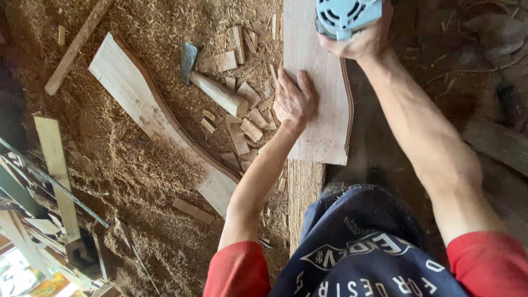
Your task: The person uses a handheld electric planer to smooth the surface of a curved wooden board. They then switch to a circular saw to cut the board along a marked line, making several passes to complete the cut.
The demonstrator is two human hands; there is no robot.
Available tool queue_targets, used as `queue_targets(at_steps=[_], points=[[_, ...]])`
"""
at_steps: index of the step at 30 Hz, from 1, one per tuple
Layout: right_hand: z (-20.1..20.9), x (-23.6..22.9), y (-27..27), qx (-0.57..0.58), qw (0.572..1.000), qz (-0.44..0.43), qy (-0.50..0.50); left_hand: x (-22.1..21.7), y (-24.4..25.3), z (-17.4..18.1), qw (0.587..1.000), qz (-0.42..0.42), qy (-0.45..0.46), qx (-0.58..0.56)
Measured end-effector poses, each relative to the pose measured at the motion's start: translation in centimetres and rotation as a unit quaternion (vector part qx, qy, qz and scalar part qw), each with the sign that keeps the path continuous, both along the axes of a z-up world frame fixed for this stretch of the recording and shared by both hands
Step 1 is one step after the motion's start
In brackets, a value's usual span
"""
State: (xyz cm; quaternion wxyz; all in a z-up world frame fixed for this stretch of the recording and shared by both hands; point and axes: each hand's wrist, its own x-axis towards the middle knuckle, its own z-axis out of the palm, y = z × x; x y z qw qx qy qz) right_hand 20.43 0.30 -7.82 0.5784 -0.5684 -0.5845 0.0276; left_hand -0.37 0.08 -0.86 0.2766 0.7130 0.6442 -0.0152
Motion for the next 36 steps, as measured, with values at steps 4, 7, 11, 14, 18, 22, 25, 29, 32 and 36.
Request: queue_targets(at_steps=[4,7,11,14,18,22,25,29,32,36], points=[[1.3,-0.1,-2.5,-0.035,0.998,0.046,0.036,-1.1,-1.0,-0.7,0.999,-0.030,-0.015,0.020],[3.0,-1.3,-7.2,-0.051,0.996,0.043,0.053,-1.5,-3.0,-0.8,0.999,-0.036,0.004,0.012],[5.7,-4.8,-16.4,-0.065,0.996,0.020,0.053,-1.7,-3.7,-1.9,0.999,-0.019,0.009,0.026],[7.4,-8.9,-22.0,-0.047,0.997,-0.001,0.060,-1.7,-3.3,-2.9,0.998,-0.031,0.002,0.059],[8.4,-13.0,-25.7,-0.005,0.997,-0.050,0.062,-1.6,-3.5,-2.5,0.999,-0.012,-0.011,0.035],[7.7,-13.9,-25.7,0.002,0.996,-0.071,0.062,-1.2,-3.6,-2.0,0.998,-0.021,-0.006,0.055],[6.9,-13.4,-25.8,-0.014,0.994,-0.049,0.094,-1.3,-3.4,-2.1,0.998,-0.033,0.002,0.046],[6.3,-12.2,-25.2,-0.019,0.991,-0.021,0.132,-1.6,-3.6,-2.4,0.998,-0.045,-0.009,0.051],[7.5,-11.5,-23.8,-0.068,0.985,-0.034,0.155,-1.7,-3.6,-2.7,0.997,-0.043,-0.011,0.057],[8.1,-10.0,-22.0,-0.124,0.975,-0.053,0.175,-2.0,-3.6,-3.4,0.997,-0.049,-0.015,0.062]])
